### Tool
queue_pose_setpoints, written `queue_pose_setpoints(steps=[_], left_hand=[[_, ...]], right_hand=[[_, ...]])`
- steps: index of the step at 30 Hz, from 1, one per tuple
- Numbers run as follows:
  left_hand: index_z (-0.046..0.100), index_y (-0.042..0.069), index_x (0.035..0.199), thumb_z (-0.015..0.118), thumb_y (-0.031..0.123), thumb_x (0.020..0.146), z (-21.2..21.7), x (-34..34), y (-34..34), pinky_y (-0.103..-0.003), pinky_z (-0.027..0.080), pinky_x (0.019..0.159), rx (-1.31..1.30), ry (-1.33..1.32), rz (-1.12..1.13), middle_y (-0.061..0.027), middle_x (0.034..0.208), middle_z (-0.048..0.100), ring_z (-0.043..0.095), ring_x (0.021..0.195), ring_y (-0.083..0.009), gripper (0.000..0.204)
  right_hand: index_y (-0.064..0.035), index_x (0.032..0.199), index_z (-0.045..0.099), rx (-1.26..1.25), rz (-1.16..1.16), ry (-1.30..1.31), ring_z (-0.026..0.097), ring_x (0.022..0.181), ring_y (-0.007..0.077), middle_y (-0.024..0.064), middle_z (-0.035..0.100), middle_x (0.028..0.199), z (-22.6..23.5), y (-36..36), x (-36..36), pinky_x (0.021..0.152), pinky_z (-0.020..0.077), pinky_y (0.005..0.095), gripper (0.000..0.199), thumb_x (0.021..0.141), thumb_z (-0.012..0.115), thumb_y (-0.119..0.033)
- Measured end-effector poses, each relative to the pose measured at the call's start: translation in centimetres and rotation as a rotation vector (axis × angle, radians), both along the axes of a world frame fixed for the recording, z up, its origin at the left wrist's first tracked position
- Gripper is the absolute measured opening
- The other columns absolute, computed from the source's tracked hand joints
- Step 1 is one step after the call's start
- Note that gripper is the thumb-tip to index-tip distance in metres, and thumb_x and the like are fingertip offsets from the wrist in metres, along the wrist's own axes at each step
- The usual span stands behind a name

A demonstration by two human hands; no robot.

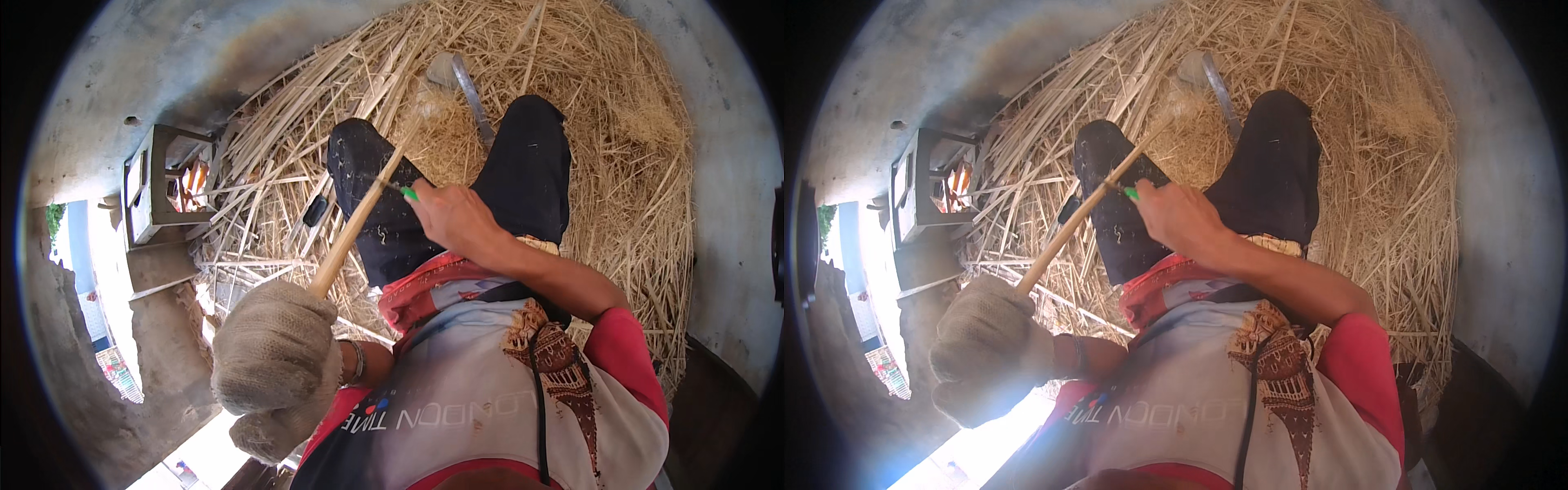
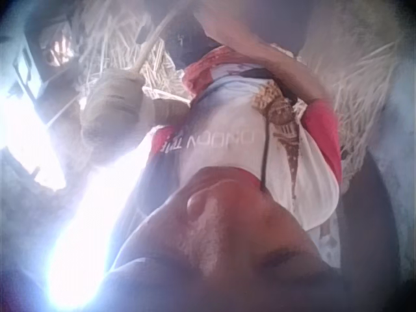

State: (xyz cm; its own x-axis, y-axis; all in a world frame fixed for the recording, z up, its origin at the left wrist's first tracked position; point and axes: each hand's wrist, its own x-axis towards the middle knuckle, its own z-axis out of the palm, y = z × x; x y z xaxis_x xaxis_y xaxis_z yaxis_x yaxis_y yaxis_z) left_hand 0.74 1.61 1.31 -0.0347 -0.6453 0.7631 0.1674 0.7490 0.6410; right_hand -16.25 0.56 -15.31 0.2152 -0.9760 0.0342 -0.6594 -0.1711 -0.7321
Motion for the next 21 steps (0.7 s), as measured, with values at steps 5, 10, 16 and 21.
queue_pose_setpoints(steps=[5,10,16,21], left_hand=[[0.036,0.011,0.052,0.06,0.018,0.08,-0.1,-0.3,-0.6,-0.033,0.043,0.037,0.0,0.012,0.004,-0.0068,0.043,0.042,0.046,0.036,-0.0196,0.038],[0.036,0.01,0.051,0.059,0.018,0.08,-0.3,0.0,-0.5,-0.034,0.042,0.036,0.008,0.02,0.03,-0.0071,0.043,0.041,0.046,0.036,-0.0198,0.038],[0.036,0.01,0.051,0.059,0.018,0.081,0.0,-0.5,0.2,-0.034,0.042,0.036,0.025,0.023,0.039,-0.0074,0.042,0.041,0.045,0.035,-0.0201,0.038],[0.035,0.01,0.051,0.058,0.018,0.081,-0.6,0.2,0.0,-0.034,0.042,0.036,0.019,0.048,0.046,-0.0077,0.042,0.041,0.045,0.035,-0.0203,0.039]], right_hand=[[-0.0021,0.09,0.053,-0.067,-0.095,0.091,0.062,0.058,0.0447,0.0225,0.059,0.06,-3.0,-1.8,-1.1,0.053,0.0486,0.0535,0.025,0.099,0.056,-0.025],[-0.0005,0.09,0.057,0.02,-0.037,0.082,0.064,0.062,0.0461,0.0251,0.062,0.064,0.6,-2.4,-0.3,0.055,0.0514,0.0528,0.025,0.1,0.053,-0.023],[0.0013,0.093,0.057,0.051,-0.133,0.258,0.065,0.068,0.0478,0.0263,0.064,0.071,-6.9,-4.1,-3.6,0.062,0.0528,0.0542,0.019,0.096,0.053,-0.016],[0.0008,0.094,0.056,0.022,-0.135,0.001,0.062,0.065,0.0485,0.0266,0.062,0.066,-0.3,-2.4,-2.0,0.061,0.0512,0.0542,0.024,0.1,0.053,-0.023]])
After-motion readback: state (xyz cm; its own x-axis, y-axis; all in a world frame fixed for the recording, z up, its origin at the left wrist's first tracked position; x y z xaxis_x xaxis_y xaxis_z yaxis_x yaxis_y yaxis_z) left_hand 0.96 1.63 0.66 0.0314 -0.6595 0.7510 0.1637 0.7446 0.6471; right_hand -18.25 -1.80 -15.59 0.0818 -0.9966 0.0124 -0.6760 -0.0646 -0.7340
